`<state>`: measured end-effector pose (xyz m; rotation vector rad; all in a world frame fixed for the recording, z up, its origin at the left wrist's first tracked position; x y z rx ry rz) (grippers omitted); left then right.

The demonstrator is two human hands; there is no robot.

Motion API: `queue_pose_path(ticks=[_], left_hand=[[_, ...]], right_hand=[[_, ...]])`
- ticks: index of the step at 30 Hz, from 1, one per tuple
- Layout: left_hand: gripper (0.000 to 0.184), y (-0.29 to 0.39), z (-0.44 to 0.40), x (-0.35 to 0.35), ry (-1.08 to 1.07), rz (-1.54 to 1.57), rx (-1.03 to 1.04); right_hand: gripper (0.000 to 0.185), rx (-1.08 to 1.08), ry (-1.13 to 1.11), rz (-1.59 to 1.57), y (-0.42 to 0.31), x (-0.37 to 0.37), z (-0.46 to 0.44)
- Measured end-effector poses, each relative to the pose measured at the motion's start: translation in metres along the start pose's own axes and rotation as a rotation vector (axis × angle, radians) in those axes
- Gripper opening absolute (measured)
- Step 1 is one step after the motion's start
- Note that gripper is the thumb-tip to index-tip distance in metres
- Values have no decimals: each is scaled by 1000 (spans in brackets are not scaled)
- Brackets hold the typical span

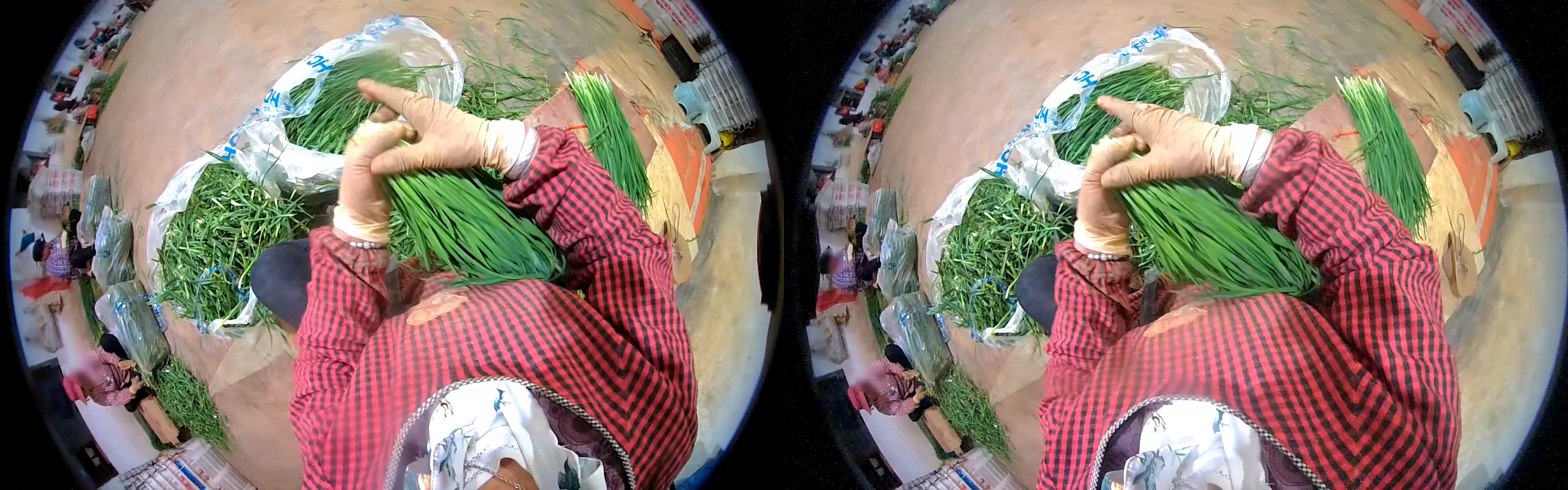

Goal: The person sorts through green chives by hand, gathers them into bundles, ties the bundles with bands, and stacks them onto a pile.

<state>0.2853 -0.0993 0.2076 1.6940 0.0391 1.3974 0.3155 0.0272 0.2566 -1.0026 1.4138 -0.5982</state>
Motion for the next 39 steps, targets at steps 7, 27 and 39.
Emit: queue_pose_path(ticks=[7,27,39], left_hand=[[58,126,2,-23,90,-244,528],[63,92,27,26,-128,-204,598],[74,56,21,13,-35,-124,347]], right_hand=[[85,171,-296,52,67,12,52],[54,144,-47,-277,-13,16,6],[28,77,326,97,-19,34,34]])
Point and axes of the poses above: each hand's wrist, its own z-axis away from the middle knuckle, its own x-axis out of the palm, y = z × x, the point moved 3 cm from there along -z, towards the middle knuckle, and after that the axes turned 8 degrees about x, right-handed, at the moved point
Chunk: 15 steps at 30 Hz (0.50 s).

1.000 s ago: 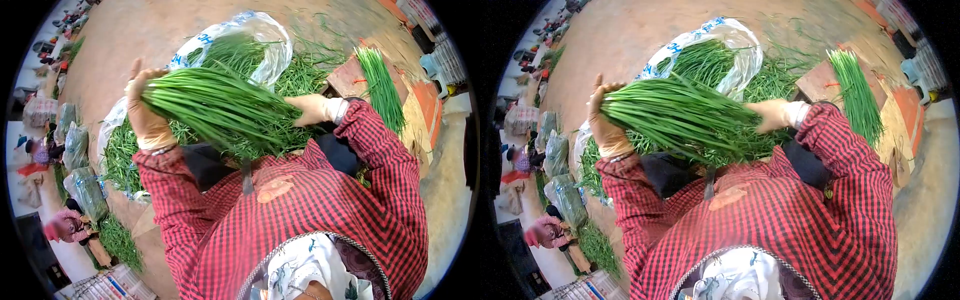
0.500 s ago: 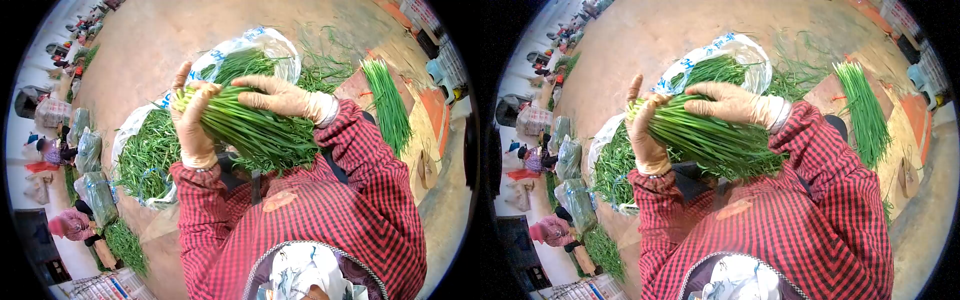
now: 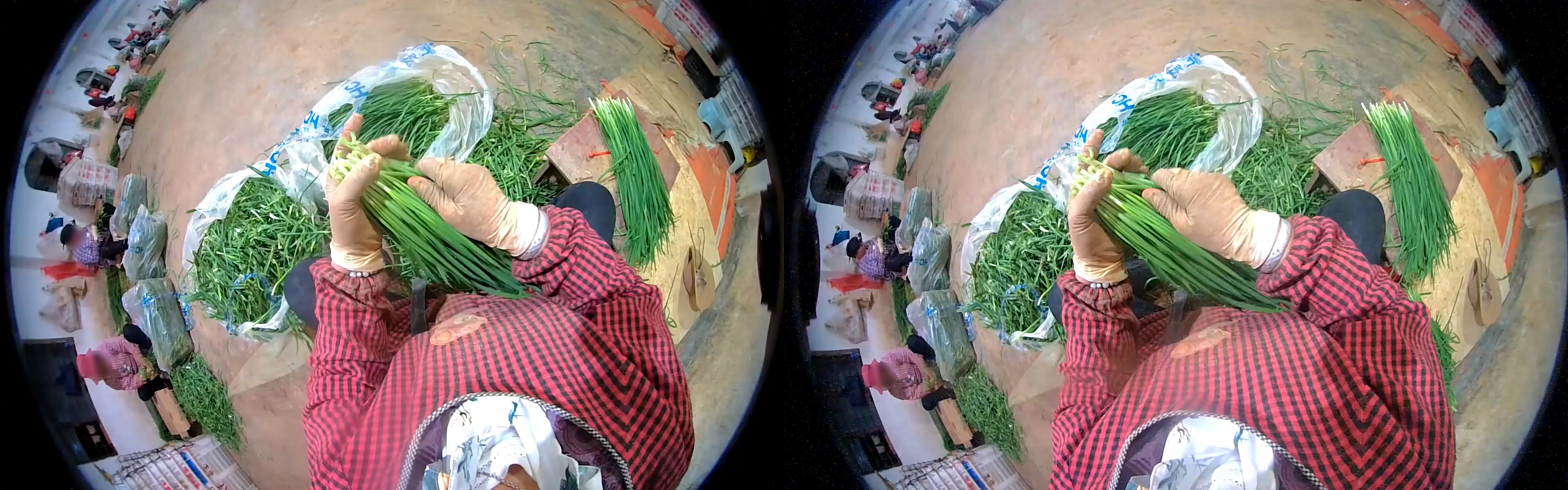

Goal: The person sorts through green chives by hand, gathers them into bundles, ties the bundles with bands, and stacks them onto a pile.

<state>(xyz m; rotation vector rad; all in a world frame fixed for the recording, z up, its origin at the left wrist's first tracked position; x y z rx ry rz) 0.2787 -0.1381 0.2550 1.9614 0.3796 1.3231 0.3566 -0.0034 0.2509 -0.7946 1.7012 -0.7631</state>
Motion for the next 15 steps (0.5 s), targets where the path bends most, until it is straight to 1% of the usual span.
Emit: queue_pose_path(ticks=[1,3,4,6,7,8,9,10,12,13,14,15], left_hand=[[72,-1,1,1,1,37,-19],[71,-2,3,-2,-19,27,-43],[70,-3,5,-1,-36,19,-68],[69,-2,7,4,-58,18,-104],[69,-5,8,9,-100,29,-155],[69,-7,7,17,-146,40,-207],[68,-4,9,29,-103,-39,-249],[68,-5,9,28,-113,-36,-251],[66,-6,10,29,-209,23,-257],[61,-5,12,34,-225,66,-233],[61,-5,12,33,-222,67,-233],[45,-5,12,29,-223,-5,-250]], right_hand=[[28,0,0,0,-1,-6,0],[32,39,-221,129,5,-15,-4],[38,-36,-160,18,9,-25,-9],[37,-289,154,-48,2,-48,-27],[37,-285,156,-46,-8,-54,-31],[34,-400,166,26,-26,-58,-36],[32,-516,177,101,-36,-61,-39],[32,-514,184,109,-36,-62,-42],[32,-404,-1,-21,-31,-62,-50],[31,-314,-106,-116,-23,-63,-52],[31,-314,-108,-117,-19,-63,-49],[31,-393,-119,-30,-18,-61,-46]])
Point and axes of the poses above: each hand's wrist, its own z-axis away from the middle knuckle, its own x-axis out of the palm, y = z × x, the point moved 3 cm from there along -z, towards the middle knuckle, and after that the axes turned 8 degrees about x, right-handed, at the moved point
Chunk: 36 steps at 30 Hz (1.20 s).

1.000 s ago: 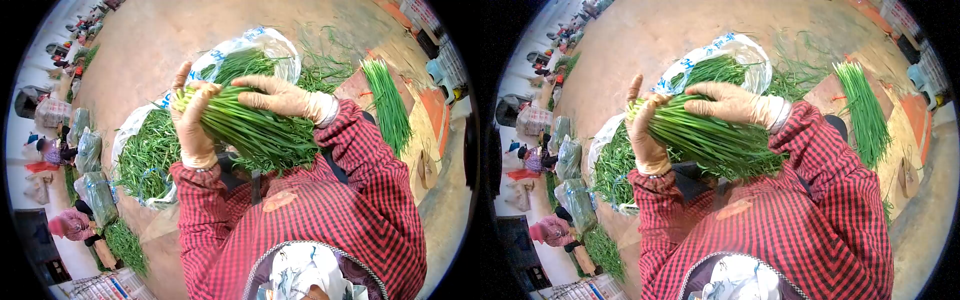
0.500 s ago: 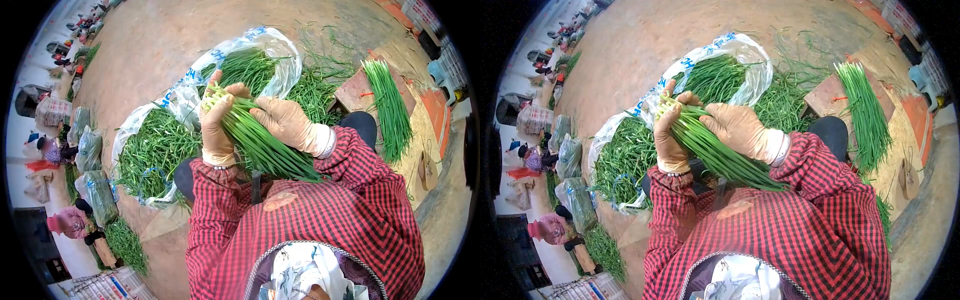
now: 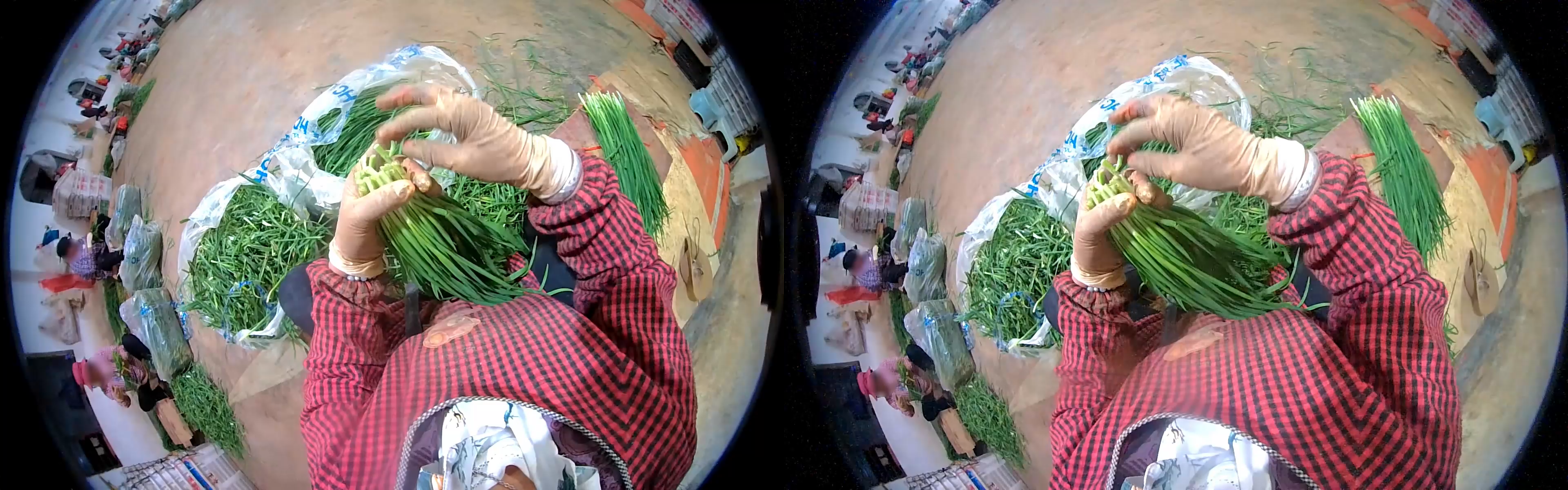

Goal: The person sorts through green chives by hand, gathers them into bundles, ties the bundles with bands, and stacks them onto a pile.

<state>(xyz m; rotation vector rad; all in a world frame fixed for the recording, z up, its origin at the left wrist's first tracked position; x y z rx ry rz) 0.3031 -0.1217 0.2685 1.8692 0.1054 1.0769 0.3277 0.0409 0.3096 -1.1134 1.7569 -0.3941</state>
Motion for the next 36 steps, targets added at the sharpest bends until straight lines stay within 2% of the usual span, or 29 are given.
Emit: queue_pose_path(ticks=[1,3,5,7,10,12,13,14,15,17,18,23,25,26,27,29,30,31,32,33,35,36], left_hand=[[32,-1,1,-3,8,-70,-26],[35,-3,0,-3,8,-98,-32],[48,-5,-1,4,5,33,-46],[51,-9,-2,0,-16,7,-73],[60,-12,-4,2,-43,-51,-87],[73,-13,-5,5,-49,-77,-88],[73,-14,-5,4,-52,-78,-90],[63,-15,-5,3,-53,-45,-83],[53,-16,-4,2,-53,-10,-76],[44,-10,-2,0,54,-7,-113],[37,-9,-9,1,10,14,13],[44,-5,-13,-2,151,-64,40],[59,1,-23,0,168,-167,106],[61,3,-28,5,199,-221,162],[64,8,-32,12,226,-277,220],[68,10,-40,33,238,-322,208],[73,9,-40,45,190,-252,266],[77,5,-41,55,145,-182,320],[83,0,-48,57,-5,-98,366],[83,-3,-53,60,-1,-97,359],[85,-11,-62,72,-152,120,320],[80,-15,-67,74,-149,81,316]], right_hand=[[31,-73,-27,85,-1,3,2],[24,-89,38,78,-2,3,5],[17,-131,3,272,-6,-1,5],[14,-179,45,277,-5,-1,5],[19,-46,120,447,5,-9,1],[22,9,177,390,15,-26,-5],[25,63,237,332,18,-32,-6],[35,-23,241,224,16,-26,-7],[35,-22,244,225,12,-19,-5],[43,-204,76,236,-3,2,5],[46,-104,-8,200,-6,10,7],[49,-140,8,375,-3,8,16],[63,45,65,132,-14,-9,18],[84,132,146,178,2,-7,27],[84,136,147,174,-2,-7,29],[97,325,-87,-566,-7,4,29],[112,251,3,-511,13,38,32],[113,258,50,-681,10,30,34],[110,344,56,-796,12,22,35],[98,381,99,-869,14,15,38],[77,447,198,-1017,18,2,45],[72,438,281,-988,22,-3,49]])
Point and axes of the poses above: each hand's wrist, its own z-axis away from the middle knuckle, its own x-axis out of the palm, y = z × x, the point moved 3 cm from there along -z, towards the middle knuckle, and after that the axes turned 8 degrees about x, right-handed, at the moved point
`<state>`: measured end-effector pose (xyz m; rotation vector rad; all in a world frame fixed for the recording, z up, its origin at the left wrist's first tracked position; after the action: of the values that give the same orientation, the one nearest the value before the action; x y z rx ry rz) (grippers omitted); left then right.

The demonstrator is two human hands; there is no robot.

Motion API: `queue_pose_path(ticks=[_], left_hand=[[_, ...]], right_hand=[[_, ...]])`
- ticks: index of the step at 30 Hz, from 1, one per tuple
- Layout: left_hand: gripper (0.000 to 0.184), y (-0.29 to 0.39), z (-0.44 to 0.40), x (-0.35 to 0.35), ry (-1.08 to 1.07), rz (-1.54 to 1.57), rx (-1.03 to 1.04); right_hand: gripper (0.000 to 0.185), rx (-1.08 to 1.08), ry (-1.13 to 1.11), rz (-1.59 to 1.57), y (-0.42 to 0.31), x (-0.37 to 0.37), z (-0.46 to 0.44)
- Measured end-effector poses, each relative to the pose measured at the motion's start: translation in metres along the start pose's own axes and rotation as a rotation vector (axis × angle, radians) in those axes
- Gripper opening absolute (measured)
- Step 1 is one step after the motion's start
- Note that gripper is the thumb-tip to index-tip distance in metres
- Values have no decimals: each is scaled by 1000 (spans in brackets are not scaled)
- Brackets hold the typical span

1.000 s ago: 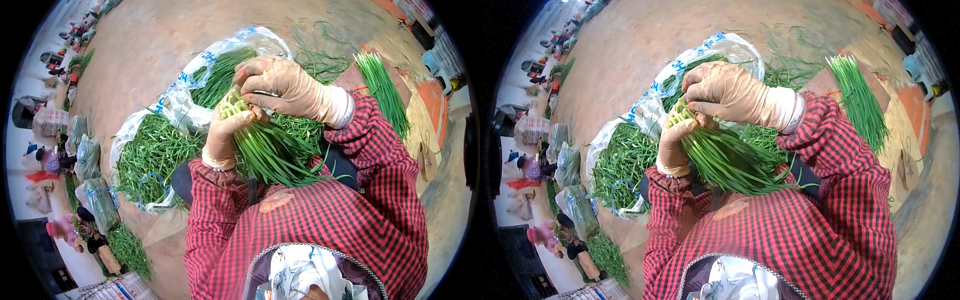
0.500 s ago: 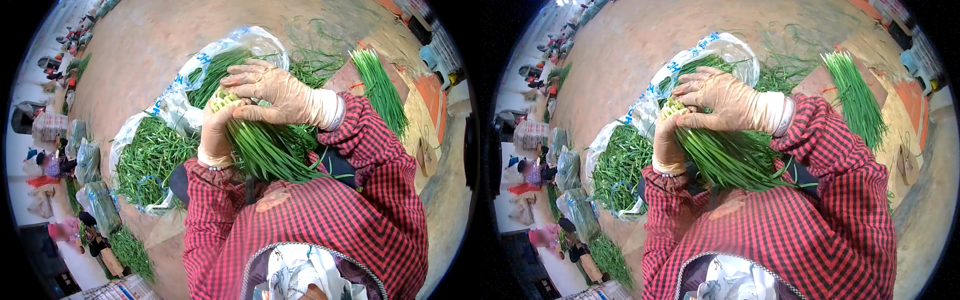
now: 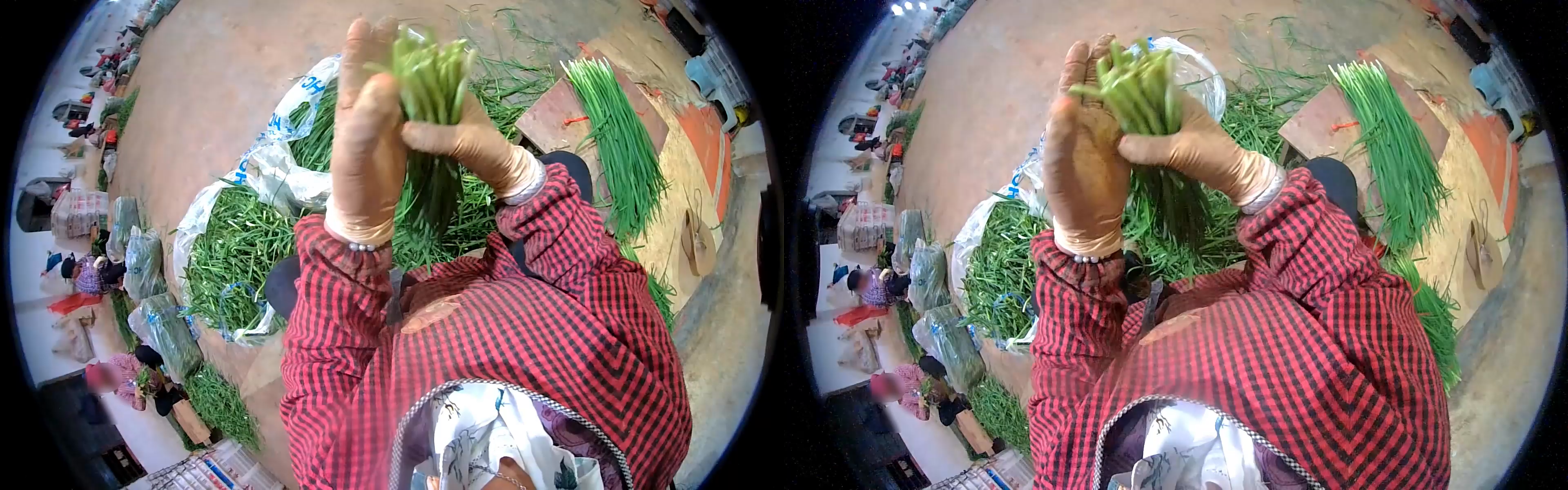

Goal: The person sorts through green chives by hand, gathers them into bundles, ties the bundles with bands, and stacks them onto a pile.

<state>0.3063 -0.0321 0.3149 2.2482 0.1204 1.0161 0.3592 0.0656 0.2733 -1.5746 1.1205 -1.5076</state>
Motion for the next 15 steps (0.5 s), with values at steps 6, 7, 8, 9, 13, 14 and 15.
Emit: queue_pose_path(ticks=[6,7,8,9,13,14,15], left_hand=[[77,-51,35,-49,-354,-894,-342],[68,-70,57,-93,-349,-977,-615],[59,-72,77,-108,-342,-1114,-742],[54,-77,96,-131,-345,-1207,-890],[41,-93,151,-186,227,-851,-1007],[42,-91,153,-193,230,-790,-1006],[44,-83,153,-195,232,-733,-1003]], right_hand=[[62,-175,188,-178,-28,-103,19],[60,-209,197,-254,-34,-123,28],[60,-248,221,-316,-40,-138,36],[60,-311,206,-393,-44,-157,44],[50,-431,347,-525,-59,-206,86],[51,-450,410,-496,-62,-212,95],[52,-472,470,-469,-62,-208,103]])
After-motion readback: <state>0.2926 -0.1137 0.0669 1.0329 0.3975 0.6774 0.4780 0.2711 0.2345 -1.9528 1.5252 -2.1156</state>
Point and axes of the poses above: each hand's wrist, its own z-axis away from the middle knuckle, its own x-axis out of the palm, y = z × x, the point moved 3 cm from there along -z, towards the middle knuckle, and after that the axes turned 8 degrees about x, right-handed, at the moved point
